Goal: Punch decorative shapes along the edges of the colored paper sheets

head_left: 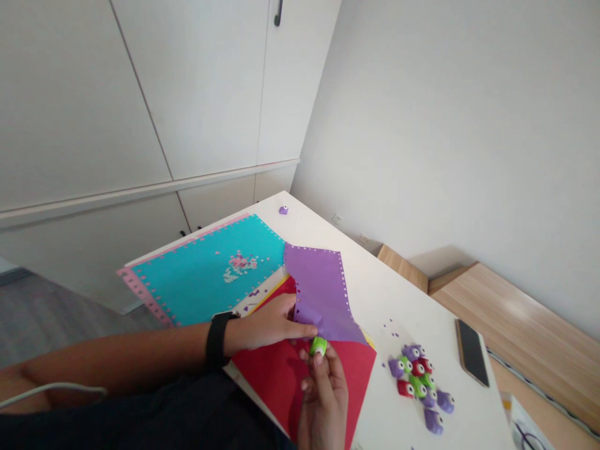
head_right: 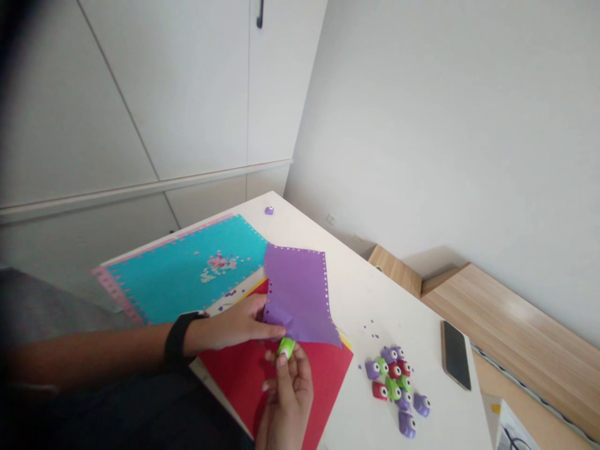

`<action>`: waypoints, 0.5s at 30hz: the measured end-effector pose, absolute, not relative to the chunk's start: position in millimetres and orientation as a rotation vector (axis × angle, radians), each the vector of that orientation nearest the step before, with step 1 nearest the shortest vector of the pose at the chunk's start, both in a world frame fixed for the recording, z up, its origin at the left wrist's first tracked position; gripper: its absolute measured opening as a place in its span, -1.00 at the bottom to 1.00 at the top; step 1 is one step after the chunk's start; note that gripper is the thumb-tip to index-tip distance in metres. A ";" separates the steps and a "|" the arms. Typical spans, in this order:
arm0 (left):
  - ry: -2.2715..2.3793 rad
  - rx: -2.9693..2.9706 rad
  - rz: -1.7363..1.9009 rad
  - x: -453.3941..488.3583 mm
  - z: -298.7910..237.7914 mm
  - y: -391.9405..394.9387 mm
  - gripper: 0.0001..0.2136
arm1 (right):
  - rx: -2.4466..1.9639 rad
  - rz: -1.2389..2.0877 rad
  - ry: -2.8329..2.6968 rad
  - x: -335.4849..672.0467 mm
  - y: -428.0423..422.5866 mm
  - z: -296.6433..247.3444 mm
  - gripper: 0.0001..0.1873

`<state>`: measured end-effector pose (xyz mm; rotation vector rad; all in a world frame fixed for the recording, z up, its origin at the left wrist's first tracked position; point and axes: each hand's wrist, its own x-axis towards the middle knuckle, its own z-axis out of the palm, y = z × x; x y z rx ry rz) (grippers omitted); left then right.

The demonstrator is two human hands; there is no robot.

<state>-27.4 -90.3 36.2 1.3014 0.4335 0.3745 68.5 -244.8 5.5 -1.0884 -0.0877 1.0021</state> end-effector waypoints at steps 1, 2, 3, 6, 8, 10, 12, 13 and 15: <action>0.444 1.272 0.359 -27.5 35.8 -90.3 -0.65 | -1.087 0.990 -0.084 67.8 -244.9 5.5 -0.45; 0.460 1.248 0.344 -27.6 35.6 -90.2 -0.65 | -1.089 0.977 -0.084 67.3 -245.2 5.6 -0.45; 0.475 1.233 0.330 -27.7 35.5 -90.1 -0.65 | -1.091 0.965 -0.088 66.9 -245.4 5.7 -0.45; 0.505 1.216 0.304 -28.2 35.2 -89.6 -0.63 | -1.095 0.956 -0.097 67.3 -246.0 6.0 -0.47; 0.527 1.210 0.308 -28.4 34.4 -89.2 -0.63 | -1.092 0.967 -0.108 68.3 -246.1 5.8 -0.49; 0.543 1.210 0.311 -28.5 33.5 -88.7 -0.64 | -1.099 0.996 -0.140 69.0 -246.2 5.1 -0.50; 0.534 1.218 0.295 -28.8 33.5 -87.4 -0.66 | -1.110 1.025 -0.175 68.8 -246.4 3.9 -0.52; 0.525 1.229 0.284 -29.2 34.2 -86.5 -0.66 | -1.110 1.035 -0.184 68.3 -246.4 3.2 -0.54; 0.515 1.278 0.277 -30.2 37.2 -83.8 -0.65 | -1.106 1.031 -0.182 67.0 -246.6 1.8 -0.55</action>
